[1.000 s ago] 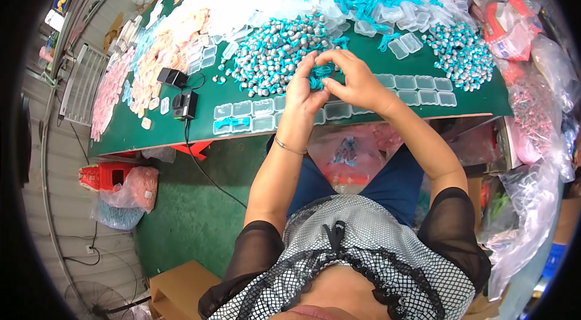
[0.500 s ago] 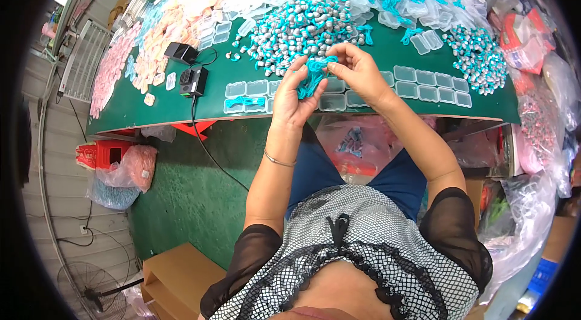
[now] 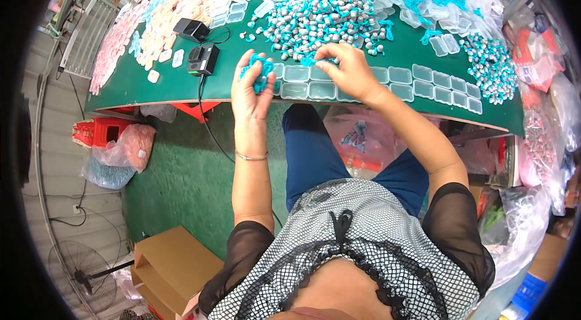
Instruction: Sorting and assembling small components or toy parts into plastic cases.
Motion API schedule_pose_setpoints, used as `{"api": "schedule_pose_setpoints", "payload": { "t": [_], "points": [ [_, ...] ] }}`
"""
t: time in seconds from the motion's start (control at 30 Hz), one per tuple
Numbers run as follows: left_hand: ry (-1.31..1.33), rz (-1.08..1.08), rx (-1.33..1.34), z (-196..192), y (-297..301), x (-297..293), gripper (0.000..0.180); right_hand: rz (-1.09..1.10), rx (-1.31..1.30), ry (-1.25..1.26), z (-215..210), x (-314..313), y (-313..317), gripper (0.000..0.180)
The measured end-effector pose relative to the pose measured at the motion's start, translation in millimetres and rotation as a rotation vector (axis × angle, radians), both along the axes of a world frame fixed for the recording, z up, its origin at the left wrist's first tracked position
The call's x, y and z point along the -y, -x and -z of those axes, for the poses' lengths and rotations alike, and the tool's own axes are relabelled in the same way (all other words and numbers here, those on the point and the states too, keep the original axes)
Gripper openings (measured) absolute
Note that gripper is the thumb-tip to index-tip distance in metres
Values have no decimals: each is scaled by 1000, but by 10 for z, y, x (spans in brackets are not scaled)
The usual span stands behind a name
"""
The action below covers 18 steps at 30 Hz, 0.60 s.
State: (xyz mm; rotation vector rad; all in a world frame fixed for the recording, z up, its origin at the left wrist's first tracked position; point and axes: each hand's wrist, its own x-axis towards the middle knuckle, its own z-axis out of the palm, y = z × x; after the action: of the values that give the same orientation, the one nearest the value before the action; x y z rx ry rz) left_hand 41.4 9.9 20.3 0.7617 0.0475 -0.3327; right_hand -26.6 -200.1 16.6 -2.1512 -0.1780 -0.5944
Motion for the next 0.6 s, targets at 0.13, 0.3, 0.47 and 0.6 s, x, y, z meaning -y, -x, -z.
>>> {"api": "schedule_pose_setpoints", "payload": {
  "t": [0.13,0.3,0.47,0.6],
  "points": [
    [-9,-36,22,46,-36,-165,39,79,27,300,94,-299,40,14],
    [-50,-25,44,135,-12,-241,34,109,83,392,169,-522,-6,14],
    [-67,-11,58,130,25,-252,34,82,8,462,216,-560,-21,16],
    [-125,18,102,140,47,-255,33,86,43,542,155,-563,-25,17]
  ]
}}
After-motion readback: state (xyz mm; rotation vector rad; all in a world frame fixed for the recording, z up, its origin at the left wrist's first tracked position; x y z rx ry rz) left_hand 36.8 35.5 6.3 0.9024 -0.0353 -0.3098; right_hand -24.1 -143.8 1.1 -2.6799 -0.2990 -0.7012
